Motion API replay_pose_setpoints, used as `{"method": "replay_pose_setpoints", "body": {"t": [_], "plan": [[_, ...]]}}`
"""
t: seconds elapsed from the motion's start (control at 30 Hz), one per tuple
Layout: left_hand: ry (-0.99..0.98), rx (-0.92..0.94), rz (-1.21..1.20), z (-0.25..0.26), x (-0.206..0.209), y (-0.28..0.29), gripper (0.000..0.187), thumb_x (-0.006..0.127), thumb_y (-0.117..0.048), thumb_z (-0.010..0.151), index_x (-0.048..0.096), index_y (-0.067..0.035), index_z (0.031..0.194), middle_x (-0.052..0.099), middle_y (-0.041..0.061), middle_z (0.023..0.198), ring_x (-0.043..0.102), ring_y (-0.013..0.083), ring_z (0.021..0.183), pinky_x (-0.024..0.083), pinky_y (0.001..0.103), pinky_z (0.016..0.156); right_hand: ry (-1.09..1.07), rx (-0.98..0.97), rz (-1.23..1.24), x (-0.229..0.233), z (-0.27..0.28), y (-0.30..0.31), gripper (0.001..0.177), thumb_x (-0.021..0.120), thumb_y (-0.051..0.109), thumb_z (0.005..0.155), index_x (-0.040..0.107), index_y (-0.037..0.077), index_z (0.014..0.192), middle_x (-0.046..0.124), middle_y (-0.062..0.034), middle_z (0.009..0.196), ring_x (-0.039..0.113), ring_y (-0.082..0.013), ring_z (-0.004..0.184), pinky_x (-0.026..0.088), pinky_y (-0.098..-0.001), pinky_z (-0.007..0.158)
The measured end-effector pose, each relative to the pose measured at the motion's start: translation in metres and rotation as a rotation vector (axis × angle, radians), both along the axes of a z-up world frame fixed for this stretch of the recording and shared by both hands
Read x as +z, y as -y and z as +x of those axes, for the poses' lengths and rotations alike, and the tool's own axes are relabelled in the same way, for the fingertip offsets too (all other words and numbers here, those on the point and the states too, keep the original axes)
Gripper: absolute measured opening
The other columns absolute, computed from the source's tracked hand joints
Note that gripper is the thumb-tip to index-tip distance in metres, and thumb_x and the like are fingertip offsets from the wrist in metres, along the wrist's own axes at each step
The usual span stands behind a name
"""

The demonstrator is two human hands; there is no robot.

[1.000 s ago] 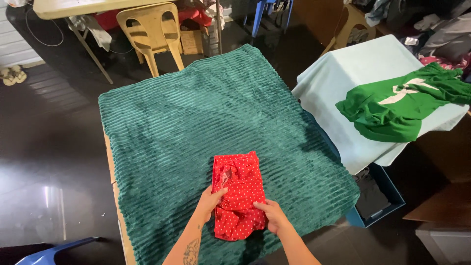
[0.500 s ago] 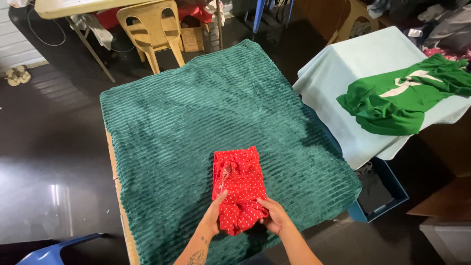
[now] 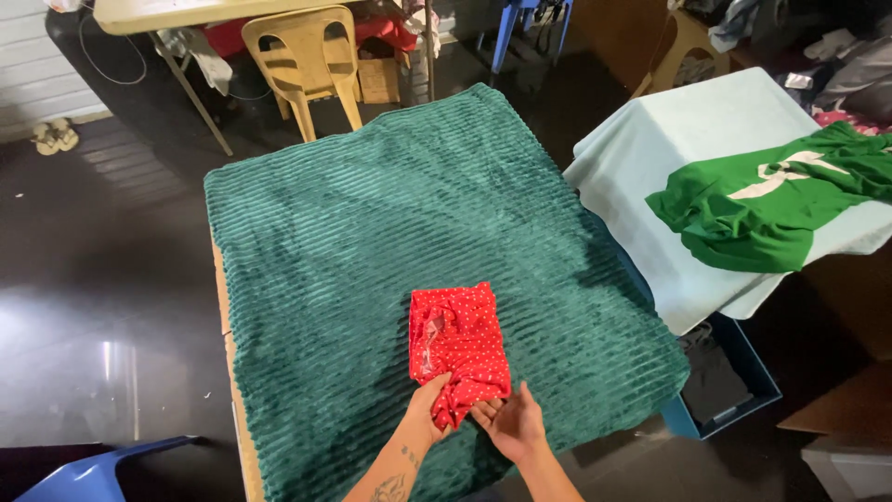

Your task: Folding various shorts and placing them into a plastic storage drawer.

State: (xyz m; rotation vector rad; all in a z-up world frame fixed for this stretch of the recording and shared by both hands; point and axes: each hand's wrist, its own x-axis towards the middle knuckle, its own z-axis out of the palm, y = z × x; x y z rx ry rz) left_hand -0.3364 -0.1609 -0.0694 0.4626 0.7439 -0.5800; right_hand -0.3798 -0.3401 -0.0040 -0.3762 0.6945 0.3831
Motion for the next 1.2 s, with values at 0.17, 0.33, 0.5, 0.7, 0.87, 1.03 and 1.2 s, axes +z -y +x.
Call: {"method": "replay_pose_setpoints", "body": {"t": [0.17, 0.33, 0.5, 0.7, 0.87, 1.03, 1.2], "plan": [[-0.040, -0.017, -0.007, -0.005, 0.049, 0.003, 0.024, 0.061, -0.022, 0.098, 0.066, -0.004, 0.114, 0.077, 0.014, 0.096, 0.075, 0.0277, 0.076, 0.063, 0.043, 0.065, 0.148, 0.022, 0.090, -0.002, 0.014, -0.030, 0.056, 0.049, 0.047, 0.094, 0.059, 0.010, 0.134, 0.065, -0.0122, 0.134, 0.061, -0.0330, 0.122, 0.048, -0.0511, 0.105], [-0.066, -0.102, 0.050, -0.022, 0.071, 0.007, 0.027, 0.062, -0.025, 0.098, 0.065, -0.003, 0.114, 0.075, 0.015, 0.095, 0.073, 0.0287, 0.074, 0.063, 0.046, 0.066, 1.084, 0.082, -0.926, 0.012, 0.021, -0.046, 0.053, 0.062, 0.035, 0.103, 0.053, 0.003, 0.144, 0.061, -0.0159, 0.142, 0.060, -0.0363, 0.127, 0.050, -0.0524, 0.108], [-0.015, -0.224, 0.270, -0.052, 0.109, 0.006, 0.031, 0.060, -0.018, 0.096, 0.063, -0.001, 0.121, 0.074, 0.019, 0.099, 0.074, 0.0340, 0.079, 0.062, 0.051, 0.071, 1.059, 0.112, -0.551, 0.048, 0.016, -0.072, 0.061, 0.058, 0.046, 0.100, 0.052, 0.004, 0.145, 0.059, -0.0163, 0.144, 0.058, -0.0366, 0.129, 0.047, -0.0527, 0.110], [0.139, -0.278, 0.418, -0.081, 0.102, -0.009, 0.038, 0.064, -0.013, 0.094, 0.066, 0.002, 0.129, 0.077, 0.018, 0.110, 0.076, 0.0302, 0.090, 0.062, 0.042, 0.080, 1.007, 0.120, -0.134, 0.148, 0.019, -0.079, 0.073, 0.054, 0.058, 0.096, 0.050, 0.006, 0.146, 0.057, -0.0168, 0.145, 0.056, -0.0369, 0.131, 0.044, -0.0529, 0.111], [0.237, -0.320, 0.471, -0.089, 0.109, 0.013, 0.039, 0.066, -0.015, 0.092, 0.066, -0.001, 0.128, 0.077, 0.013, 0.116, 0.075, 0.0257, 0.097, 0.059, 0.040, 0.087, 0.953, 0.018, 0.150, 0.188, 0.018, -0.038, 0.082, 0.050, 0.069, 0.092, 0.049, 0.007, 0.146, 0.054, -0.0172, 0.147, 0.054, -0.0372, 0.133, 0.041, -0.0531, 0.113], [0.462, -0.457, 0.590, -0.088, 0.103, 0.050, 0.040, 0.067, -0.014, 0.090, 0.068, -0.002, 0.128, 0.078, 0.008, 0.119, 0.073, 0.0187, 0.104, 0.054, 0.035, 0.093, 0.945, -0.125, 0.336, 0.122, -0.001, 0.056, 0.090, 0.048, 0.078, 0.090, 0.048, 0.008, 0.147, 0.053, -0.0176, 0.148, 0.053, -0.0374, 0.134, 0.039, -0.0533, 0.114], [0.664, -0.739, 0.600, -0.077, 0.095, 0.090, 0.031, 0.066, -0.014, 0.091, 0.075, 0.000, 0.118, 0.081, 0.008, 0.108, 0.073, 0.0185, 0.099, 0.056, 0.035, 0.089, 0.590, -0.292, 0.254, 0.051, -0.040, 0.145, 0.087, 0.054, 0.074, 0.087, 0.057, 0.004, 0.139, 0.062, -0.0187, 0.141, 0.057, -0.0401, 0.129, 0.042, -0.0578, 0.111]]}}
